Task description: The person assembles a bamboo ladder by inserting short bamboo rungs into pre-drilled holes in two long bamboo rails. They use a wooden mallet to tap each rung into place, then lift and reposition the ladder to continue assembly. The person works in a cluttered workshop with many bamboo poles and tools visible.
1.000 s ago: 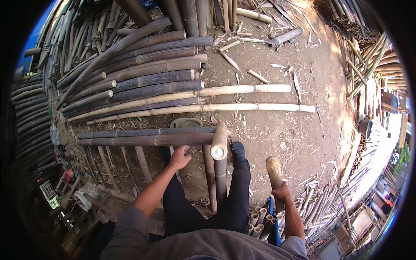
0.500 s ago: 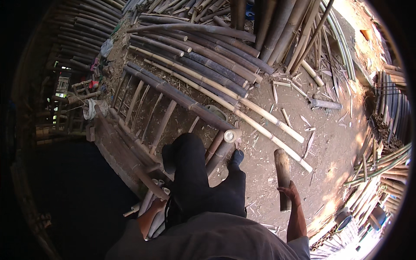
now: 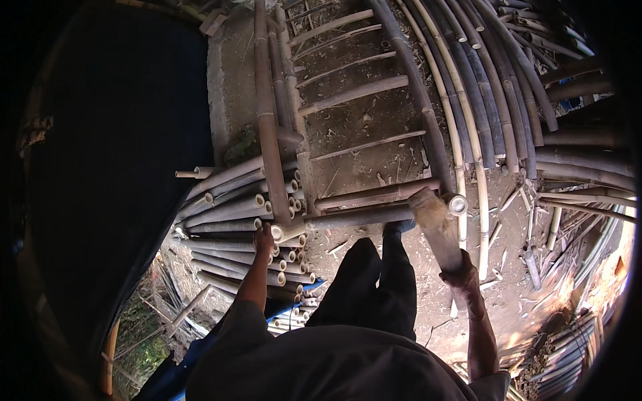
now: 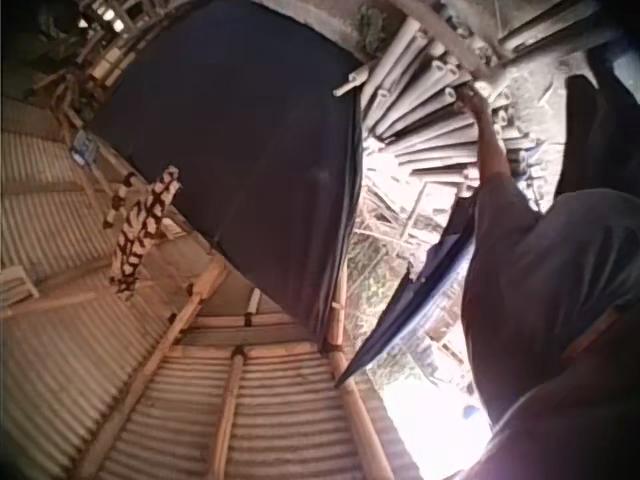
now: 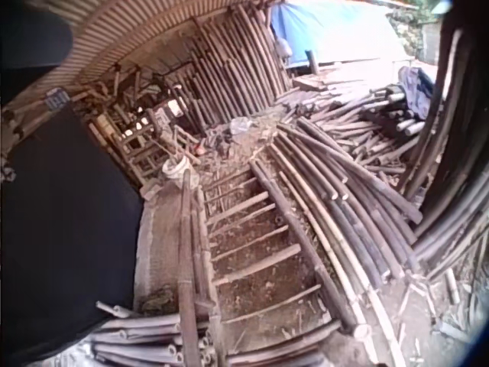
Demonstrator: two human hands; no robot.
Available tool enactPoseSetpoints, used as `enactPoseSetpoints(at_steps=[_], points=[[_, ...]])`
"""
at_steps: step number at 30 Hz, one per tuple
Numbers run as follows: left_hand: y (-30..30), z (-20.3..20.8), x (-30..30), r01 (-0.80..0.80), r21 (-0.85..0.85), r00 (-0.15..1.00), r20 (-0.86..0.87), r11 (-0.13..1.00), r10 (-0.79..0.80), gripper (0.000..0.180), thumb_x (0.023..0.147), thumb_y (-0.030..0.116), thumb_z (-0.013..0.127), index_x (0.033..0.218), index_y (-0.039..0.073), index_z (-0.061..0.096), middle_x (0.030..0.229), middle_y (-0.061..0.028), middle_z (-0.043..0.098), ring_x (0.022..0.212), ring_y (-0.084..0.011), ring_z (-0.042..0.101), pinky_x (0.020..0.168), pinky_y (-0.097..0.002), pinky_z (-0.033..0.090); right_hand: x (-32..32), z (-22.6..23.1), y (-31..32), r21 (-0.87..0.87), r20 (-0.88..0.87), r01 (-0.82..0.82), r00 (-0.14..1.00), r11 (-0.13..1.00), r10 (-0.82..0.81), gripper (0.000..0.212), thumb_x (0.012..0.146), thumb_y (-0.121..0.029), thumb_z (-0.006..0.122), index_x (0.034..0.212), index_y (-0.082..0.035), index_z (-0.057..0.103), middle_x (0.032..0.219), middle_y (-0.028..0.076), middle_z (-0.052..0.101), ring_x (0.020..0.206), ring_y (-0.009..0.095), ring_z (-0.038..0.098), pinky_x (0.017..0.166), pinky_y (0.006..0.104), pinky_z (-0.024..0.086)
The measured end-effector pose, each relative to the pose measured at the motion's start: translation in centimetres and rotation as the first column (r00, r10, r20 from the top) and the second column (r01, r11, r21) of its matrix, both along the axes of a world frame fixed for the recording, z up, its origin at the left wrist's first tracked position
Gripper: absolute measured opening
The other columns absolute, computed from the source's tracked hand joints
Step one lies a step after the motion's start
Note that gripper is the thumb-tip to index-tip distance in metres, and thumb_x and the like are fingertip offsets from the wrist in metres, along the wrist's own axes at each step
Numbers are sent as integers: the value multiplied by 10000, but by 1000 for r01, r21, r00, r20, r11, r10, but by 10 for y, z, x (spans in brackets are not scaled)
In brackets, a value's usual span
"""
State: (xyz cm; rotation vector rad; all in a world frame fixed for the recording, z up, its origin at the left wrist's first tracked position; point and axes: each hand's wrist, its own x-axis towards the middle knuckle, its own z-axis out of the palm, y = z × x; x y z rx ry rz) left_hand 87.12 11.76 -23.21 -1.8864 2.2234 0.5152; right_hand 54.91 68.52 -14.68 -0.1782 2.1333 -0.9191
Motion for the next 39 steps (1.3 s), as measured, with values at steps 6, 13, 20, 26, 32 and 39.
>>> enactPoseSetpoints(at_steps=[6, 13, 20, 26, 32, 39], points=[[-29, -32, -6, 6, 158, 999, 36, 987, -12, 741, 944, 663, 305, 1081, 32, 668, 1149, -287, 625, 1090, -470, 582, 927, -540, 455, 56, 3, -160, 16, 229, -683, 714, 731, 662, 692, 644, -451, 804, 1142, -69, 515, 1011, 180, 681, 946, 384, 665, 789, 466, 536], [-21, -30, -44, 57, 107, 996, 67, 993, -64, 616, 967, 612, 325, 986, 76, 629, 1023, -256, 663, 997, -465, 621, 845, -564, 481, 209, -48, -306, -46, 106, -998, 41, 46, 994, 818, 614, -398, 815, 1296, -125, 455, 1003, 147, 673, 913, 331, 687, 759, 466, 559], [-29, -36, -39, 149, 79, 985, 73, 986, -155, 514, 970, 535, 380, 990, 81, 622, 985, -213, 671, 949, -418, 653, 788, -534, 509, 192, -70, -395, 100, 211, -895, 447, 436, 869, 764, 679, -470, 781, 1256, -77, 472, 997, 184, 683, 940, 379, 674, 803, 498, 541], [-29, -35, -46, 111, 196, 990, 62, 974, -125, 515, 966, 537, 386, 1018, 88, 633, 1044, -192, 665, 998, -406, 651, 819, -522, 515, 212, -60, -399, -40, 102, -999, -9, -5, 995, 771, 604, -450, 816, 1229, -120, 508, 986, 156, 688, 912, 350, 685, 764, 480, 557], [-28, -34, -42, 129, 108, 992, -7, 986, -129, 482, 967, 504, 415, 972, 77, 638, 967, -197, 665, 914, -429, 646, 754, -533, 501, 199, -73, -408, 88, 288, -868, 492, 488, 822, 872, 655, -544, 772, 1327, -86, 455, 1089, 208, 653, 1010, 366, 655, 845, 477, 532], [-37, -35, -44, 123, 137, 992, -5, 983, -123, 464, 962, 486, 443, 984, 58, 620, 1009, -221, 643, 912, -423, 642, 738, -532, 502, 184, -74, -423, -24, 240, -988, 144, 154, 960, 738, 644, -460, 793, 1244, -130, 520, 993, 137, 694, 938, 361, 678, 794, 478, 548]])
